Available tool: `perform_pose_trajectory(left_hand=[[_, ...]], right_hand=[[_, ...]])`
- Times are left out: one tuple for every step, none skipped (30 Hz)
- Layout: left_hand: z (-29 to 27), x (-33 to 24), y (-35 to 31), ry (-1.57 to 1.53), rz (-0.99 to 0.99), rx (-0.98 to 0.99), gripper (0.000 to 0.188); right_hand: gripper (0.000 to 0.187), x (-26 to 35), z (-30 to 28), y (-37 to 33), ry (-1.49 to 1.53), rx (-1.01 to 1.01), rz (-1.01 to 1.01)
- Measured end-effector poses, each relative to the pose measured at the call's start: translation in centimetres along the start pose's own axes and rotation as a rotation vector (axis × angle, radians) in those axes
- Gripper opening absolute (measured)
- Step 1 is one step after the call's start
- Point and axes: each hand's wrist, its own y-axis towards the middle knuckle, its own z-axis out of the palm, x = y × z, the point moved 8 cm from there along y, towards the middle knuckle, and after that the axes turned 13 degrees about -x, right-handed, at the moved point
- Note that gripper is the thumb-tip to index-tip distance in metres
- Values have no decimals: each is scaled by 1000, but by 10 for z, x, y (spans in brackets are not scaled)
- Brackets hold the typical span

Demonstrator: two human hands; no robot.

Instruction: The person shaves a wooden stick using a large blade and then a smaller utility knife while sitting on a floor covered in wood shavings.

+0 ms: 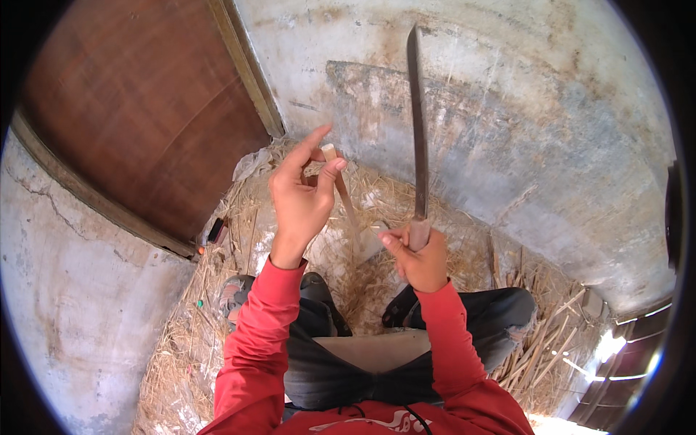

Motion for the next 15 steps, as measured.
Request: perform_pose_trajectory(left_hand=[[1, 3, 2, 28, 71, 18, 31], [2, 9, 4, 49, 145, 34, 32], [4, 11, 4, 70, 218, 49, 32], [4, 18, 2, 62, 167, 47, 32], [5, 23, -1, 55, 116, 45, 32], [6, 28, -3, 49, 65, 43, 32], [6, 29, -4, 68, 100, 37, 31], [6, 30, -5, 88, 136, 32, 30], [6, 29, -5, 107, 171, 25, 30], [6, 27, -4, 103, 195, 16, 29], [7, 23, -2, 98, 220, 7, 28], [8, 20, 1, 93, 244, -2, 27], [11, 19, 4, 158, 251, 21, 26], [13, 18, 8, 223, 259, 43, 26], [16, 18, 10, 288, 266, 67, 25]], right_hand=[[30, -13, -3, -5, -52, -1, 4], [30, -20, -5, -10, -108, -4, 1], [30, -27, -4, -16, -94, 11, 72], [30, -35, -3, -21, -79, 24, 147], [31, -43, -2, -27, -64, 37, 222], [31, -50, -4, -32, -47, 30, 258], [32, -59, -5, -36, -28, 23, 294], [33, -65, -7, -40, -8, 16, 330], [35, -69, -8, -45, 14, 27, 350], [37, -73, -9, -50, 35, 39, 373], [40, -75, -9, -54, 56, 51, 396], [43, -74, -8, -56, 74, 75, 415], [47, -69, -7, -60, 91, 98, 432], [51, -64, -5, -64, 109, 121, 450], [52, -58, -4, -69, 142, 132, 475]])
